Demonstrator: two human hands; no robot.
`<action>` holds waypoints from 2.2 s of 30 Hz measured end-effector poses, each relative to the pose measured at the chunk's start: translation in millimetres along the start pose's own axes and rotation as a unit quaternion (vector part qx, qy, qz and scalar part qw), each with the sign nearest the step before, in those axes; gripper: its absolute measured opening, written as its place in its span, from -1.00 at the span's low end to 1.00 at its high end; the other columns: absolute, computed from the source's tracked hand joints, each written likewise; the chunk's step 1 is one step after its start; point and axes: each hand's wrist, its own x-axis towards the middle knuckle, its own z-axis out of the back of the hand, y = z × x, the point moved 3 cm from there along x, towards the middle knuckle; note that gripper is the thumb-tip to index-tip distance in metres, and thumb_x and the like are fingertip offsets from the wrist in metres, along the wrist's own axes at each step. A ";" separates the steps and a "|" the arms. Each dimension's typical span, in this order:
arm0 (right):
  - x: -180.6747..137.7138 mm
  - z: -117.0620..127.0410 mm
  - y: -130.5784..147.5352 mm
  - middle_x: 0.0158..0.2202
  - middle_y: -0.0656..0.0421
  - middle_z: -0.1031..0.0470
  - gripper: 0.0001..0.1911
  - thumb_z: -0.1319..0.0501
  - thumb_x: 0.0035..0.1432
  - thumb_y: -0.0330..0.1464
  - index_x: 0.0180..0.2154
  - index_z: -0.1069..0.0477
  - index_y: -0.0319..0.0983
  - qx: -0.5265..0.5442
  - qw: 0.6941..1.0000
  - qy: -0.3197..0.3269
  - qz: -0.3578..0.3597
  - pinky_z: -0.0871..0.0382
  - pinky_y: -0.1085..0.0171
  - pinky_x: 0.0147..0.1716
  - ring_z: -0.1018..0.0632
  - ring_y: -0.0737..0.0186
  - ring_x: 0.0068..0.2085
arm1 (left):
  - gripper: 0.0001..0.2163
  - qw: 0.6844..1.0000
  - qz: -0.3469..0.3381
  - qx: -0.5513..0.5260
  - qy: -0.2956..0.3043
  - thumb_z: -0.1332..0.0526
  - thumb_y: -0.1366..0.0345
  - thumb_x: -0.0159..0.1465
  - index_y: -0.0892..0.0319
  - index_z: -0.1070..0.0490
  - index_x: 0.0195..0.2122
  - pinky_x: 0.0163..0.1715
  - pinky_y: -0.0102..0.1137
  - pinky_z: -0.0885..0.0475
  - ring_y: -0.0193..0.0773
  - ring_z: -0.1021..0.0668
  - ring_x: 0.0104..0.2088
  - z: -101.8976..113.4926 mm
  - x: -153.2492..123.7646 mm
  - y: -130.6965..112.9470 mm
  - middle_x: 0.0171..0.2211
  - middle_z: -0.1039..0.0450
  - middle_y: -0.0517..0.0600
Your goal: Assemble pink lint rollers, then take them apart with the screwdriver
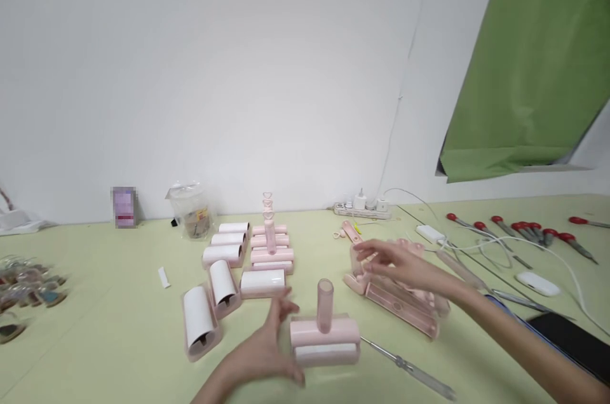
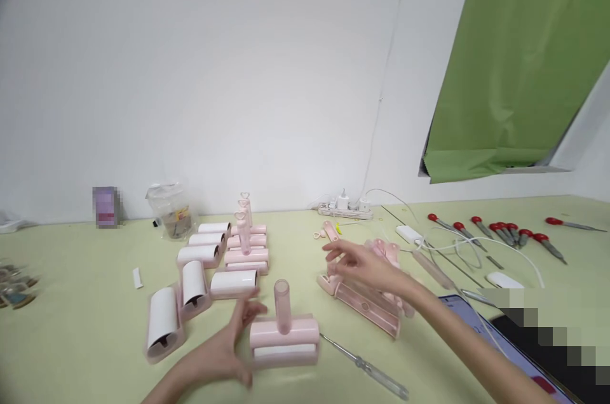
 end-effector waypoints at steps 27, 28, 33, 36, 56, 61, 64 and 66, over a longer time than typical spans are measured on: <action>24.6 -35.4 60.5 -0.19 0.10 -0.45 -0.72 -0.06 0.16 -0.21 -0.22 -0.39 -0.25 0.219 0.968 -0.038 0.119 -0.35 0.23 -0.18 -0.45 0.14 -0.15 | -0.66 0.942 -0.062 -0.318 -0.091 -0.38 0.22 -0.26 0.23 -0.19 -0.78 -0.83 -0.57 0.01 -0.56 -0.15 -0.82 -49.9 54.9 -69.1 -0.85 -0.12 -0.20; 16.9 -37.8 67.5 -0.23 0.11 -0.46 -0.75 -0.09 0.14 -0.21 -0.26 -0.40 -0.23 0.241 0.962 -0.022 0.130 -0.35 0.22 -0.19 -0.45 0.13 -0.17 | -0.67 0.943 -0.058 -0.315 -0.088 -0.37 0.26 -0.26 0.23 -0.18 -0.78 -0.83 -0.57 0.01 -0.56 -0.15 -0.82 -50.0 55.0 -70.1 -0.86 -0.11 -0.21; 8.3 -42.5 77.1 -0.29 0.16 -0.45 -0.80 -0.11 0.14 -0.23 -0.30 -0.42 -0.18 0.214 0.968 0.003 0.135 -0.32 0.22 -0.18 -0.43 0.12 -0.18 | -0.70 0.926 -0.049 -0.366 -0.074 -0.34 0.42 -0.28 0.18 -0.19 -0.60 -0.84 -0.60 -0.01 -0.56 -0.13 -0.82 -49.9 55.0 -71.9 -0.85 -0.09 -0.30; 10.4 -40.1 77.5 -0.33 0.18 -0.45 -0.81 -0.11 0.14 -0.23 -0.37 -0.43 -0.18 0.182 0.973 0.002 0.145 -0.32 0.25 -0.20 -0.43 0.13 -0.20 | -0.76 0.924 -0.065 -0.372 -0.060 -0.30 0.43 -0.23 0.20 -0.19 -0.63 -0.81 -0.60 -0.05 -0.57 -0.15 -0.80 -49.8 54.5 -70.2 -0.83 -0.11 -0.28; 10.4 -60.7 88.6 -0.49 0.21 -0.36 -0.78 -0.11 0.12 -0.22 -0.44 -0.32 -0.23 0.278 0.949 -0.072 0.134 -0.31 0.36 -0.57 -0.43 0.29 -0.52 | -0.42 0.864 -0.088 -0.468 -0.163 -0.03 -0.34 -0.16 0.18 -0.18 -0.58 -0.83 -0.56 0.10 -0.52 -0.04 -0.83 -65.9 58.2 -57.6 -0.87 0.07 -0.25; 20.8 -55.2 94.1 -0.37 0.19 -0.38 -0.78 -0.16 0.07 -0.33 -0.56 -0.21 -0.22 0.269 0.944 -0.050 0.185 -0.31 0.33 -0.36 -0.43 0.27 -0.38 | -0.39 0.870 -0.072 -0.461 -0.159 -0.03 -0.39 -0.29 0.14 0.00 -0.74 -0.83 -0.55 0.14 -0.56 -0.01 -0.85 -65.6 58.0 -60.2 -0.88 0.11 -0.24; 28.1 -53.7 98.6 -0.28 0.17 -0.37 -0.95 -0.12 0.07 -0.37 -0.41 -0.32 -0.21 0.250 0.942 -0.020 0.223 -0.25 0.28 -0.17 -0.40 0.21 -0.21 | -0.36 0.876 -0.042 -0.447 -0.174 0.04 -0.43 -0.33 0.15 -0.03 -0.76 -0.81 -0.53 0.15 -0.56 -0.03 -0.84 -65.8 56.6 -57.1 -0.89 0.08 -0.21; 29.2 -55.9 101.0 -0.16 0.17 -0.35 -0.81 -0.04 0.11 -0.39 -0.23 -0.36 -0.16 0.238 0.945 0.019 0.221 -0.21 0.25 -0.10 -0.37 0.20 -0.12 | -0.35 0.875 -0.034 -0.439 -0.201 0.05 -0.44 -0.35 0.16 -0.07 -0.72 -0.80 -0.52 0.12 -0.54 -0.05 -0.83 -66.3 55.9 -52.8 -0.88 0.04 -0.21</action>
